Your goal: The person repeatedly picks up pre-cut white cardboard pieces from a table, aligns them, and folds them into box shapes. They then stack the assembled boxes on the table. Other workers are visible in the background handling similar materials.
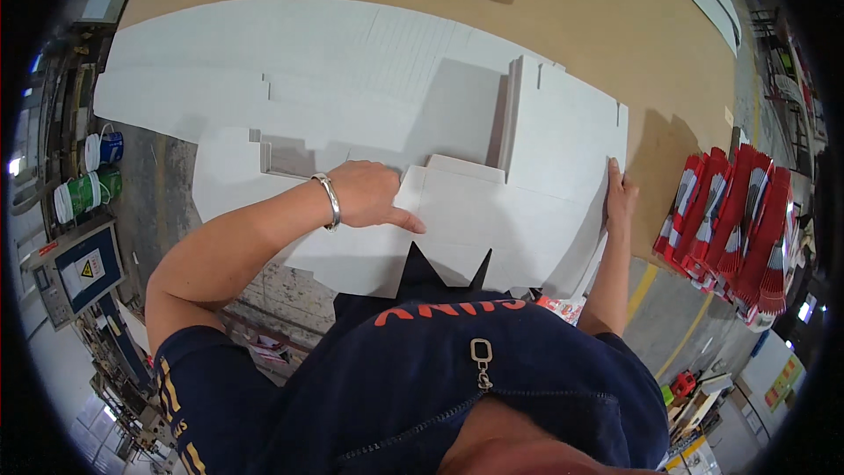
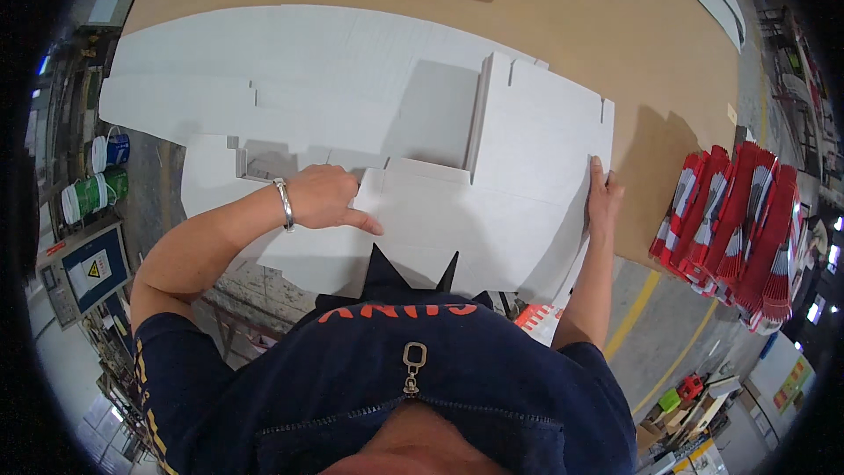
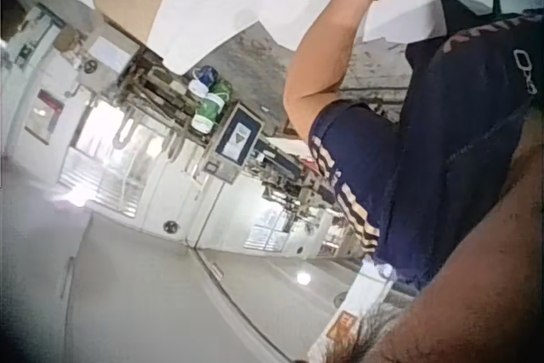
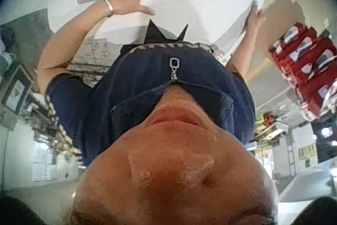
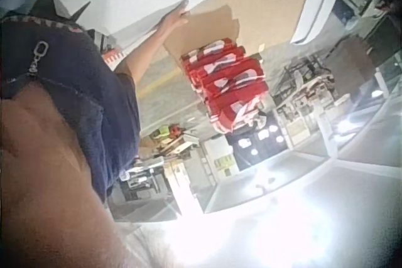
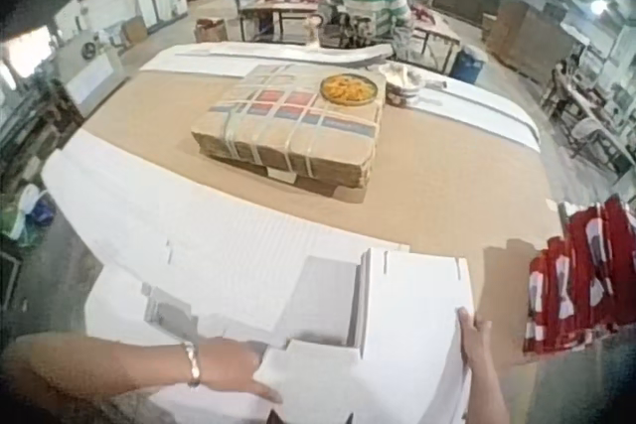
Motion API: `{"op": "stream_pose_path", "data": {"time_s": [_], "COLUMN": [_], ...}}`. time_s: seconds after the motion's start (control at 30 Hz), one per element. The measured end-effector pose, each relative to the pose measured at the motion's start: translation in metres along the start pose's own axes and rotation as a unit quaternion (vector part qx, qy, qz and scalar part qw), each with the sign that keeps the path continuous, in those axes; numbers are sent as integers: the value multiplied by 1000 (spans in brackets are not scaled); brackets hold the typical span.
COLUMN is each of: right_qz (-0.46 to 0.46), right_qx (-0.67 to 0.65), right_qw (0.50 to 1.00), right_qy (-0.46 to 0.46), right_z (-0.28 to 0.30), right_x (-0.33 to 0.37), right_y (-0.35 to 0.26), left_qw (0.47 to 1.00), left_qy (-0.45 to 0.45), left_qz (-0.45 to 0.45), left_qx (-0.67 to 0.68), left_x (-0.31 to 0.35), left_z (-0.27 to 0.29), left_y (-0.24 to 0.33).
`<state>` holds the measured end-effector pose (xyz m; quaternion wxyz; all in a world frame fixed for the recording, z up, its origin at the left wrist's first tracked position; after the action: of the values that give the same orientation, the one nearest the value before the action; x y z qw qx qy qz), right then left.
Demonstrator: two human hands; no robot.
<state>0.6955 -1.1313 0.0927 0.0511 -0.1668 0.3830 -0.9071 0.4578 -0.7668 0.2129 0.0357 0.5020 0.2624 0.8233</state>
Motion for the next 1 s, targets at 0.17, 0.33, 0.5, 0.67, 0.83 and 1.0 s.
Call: {"op": "stream_pose_path", "data": {"time_s": [0.17, 0.33, 0.5, 0.67, 0.83, 1.0], "right_qz": [-33, -47, -16, -8, -30, 15], "right_qx": [5, 40, 32, 73, 135, 129], "right_qw": [999, 997, 999, 997, 990, 991], "right_qy": [-41, -41, -17, -14, -7, -19], "right_z": [-23, -41, -48, -44, -40, -49], "right_x": [-10, -17, 15, 31, 37, 39], "right_y": [-25, -29, -30, -66, -79, -82], "left_qw": [998, 999, 999, 997, 992, 996], "left_qy": [-36, 31, -48, -17, -97, -67], "left_qz": [52, 26, 16, -72, -66, -60], "left_qx": [-14, -11, -8, -23, -52, -29], "left_x": [-6, -7, 25, 45, 55, 61], "left_z": [15, 10, 7, -6, 10, -2], "left_y": [-25, -56, -63, -81, -74, -78]}}
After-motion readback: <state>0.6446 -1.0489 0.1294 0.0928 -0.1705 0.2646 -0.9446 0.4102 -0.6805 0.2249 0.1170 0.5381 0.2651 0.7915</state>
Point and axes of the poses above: each hand's wrist, its own x-axis away from the middle knuckle, its own z-axis out of the back of the hand, y = z × x, the point moved 1 cm from there along -x, towards the middle knuckle, and after that the axes turned 13 degrees about -y, right-handed, at the moved point
